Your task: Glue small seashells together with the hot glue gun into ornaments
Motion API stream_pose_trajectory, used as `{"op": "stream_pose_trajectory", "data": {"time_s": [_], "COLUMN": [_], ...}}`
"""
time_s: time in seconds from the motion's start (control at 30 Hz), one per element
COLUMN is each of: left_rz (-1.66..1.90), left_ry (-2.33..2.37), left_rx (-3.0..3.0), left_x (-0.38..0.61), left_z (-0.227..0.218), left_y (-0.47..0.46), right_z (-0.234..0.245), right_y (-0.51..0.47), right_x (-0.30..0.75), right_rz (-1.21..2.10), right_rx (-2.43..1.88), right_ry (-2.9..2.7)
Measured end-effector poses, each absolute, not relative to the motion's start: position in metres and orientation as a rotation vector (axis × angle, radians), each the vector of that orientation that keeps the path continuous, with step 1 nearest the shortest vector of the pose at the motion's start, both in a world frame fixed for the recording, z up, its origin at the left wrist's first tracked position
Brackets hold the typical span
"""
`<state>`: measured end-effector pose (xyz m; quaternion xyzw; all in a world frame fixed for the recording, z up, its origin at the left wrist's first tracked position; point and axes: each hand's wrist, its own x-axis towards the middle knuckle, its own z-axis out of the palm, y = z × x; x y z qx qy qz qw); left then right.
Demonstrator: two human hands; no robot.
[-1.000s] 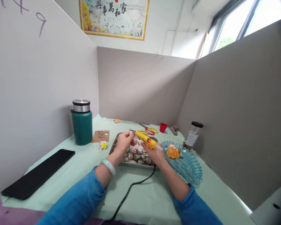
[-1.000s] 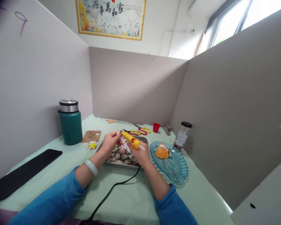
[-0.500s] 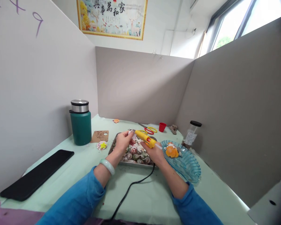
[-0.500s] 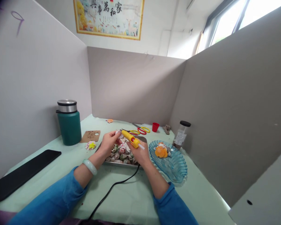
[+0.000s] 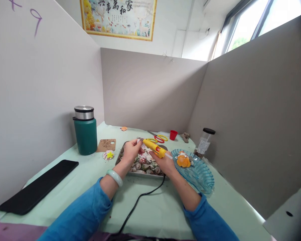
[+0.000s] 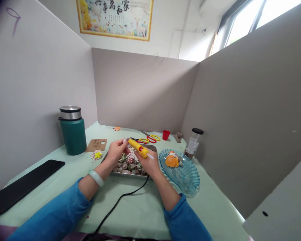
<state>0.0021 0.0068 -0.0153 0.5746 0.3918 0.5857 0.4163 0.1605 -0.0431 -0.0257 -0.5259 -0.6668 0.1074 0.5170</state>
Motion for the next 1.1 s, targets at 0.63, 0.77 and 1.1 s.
{"op": "stream_pose_trajectory", "data": {"time_s": [0.63,0.77,1.1], "left_rz": [1.491,1.480,1.488], "left_ry": [1.148,1.172,1.204], "left_rx": [1.586,1.600,1.629], "left_x": [0.0003,0.0010,0.0012], "left_z": [-0.0148,-0.0129,-0.0098], "left_y": [0.0039,0.0023,-0.0005], "right_z": [-0.0258,-0.0255,-0.0272], "right_y": [-0.0417,-0.0431,-0.0431], "right_x": [0.1608,0.1606,0.1616], "right_rz": [0.200,0.233,0.254], "right_rx": [-1.283,-1.274,-1.286], "right_ry": [-1.603,-1.600,-1.614]}}
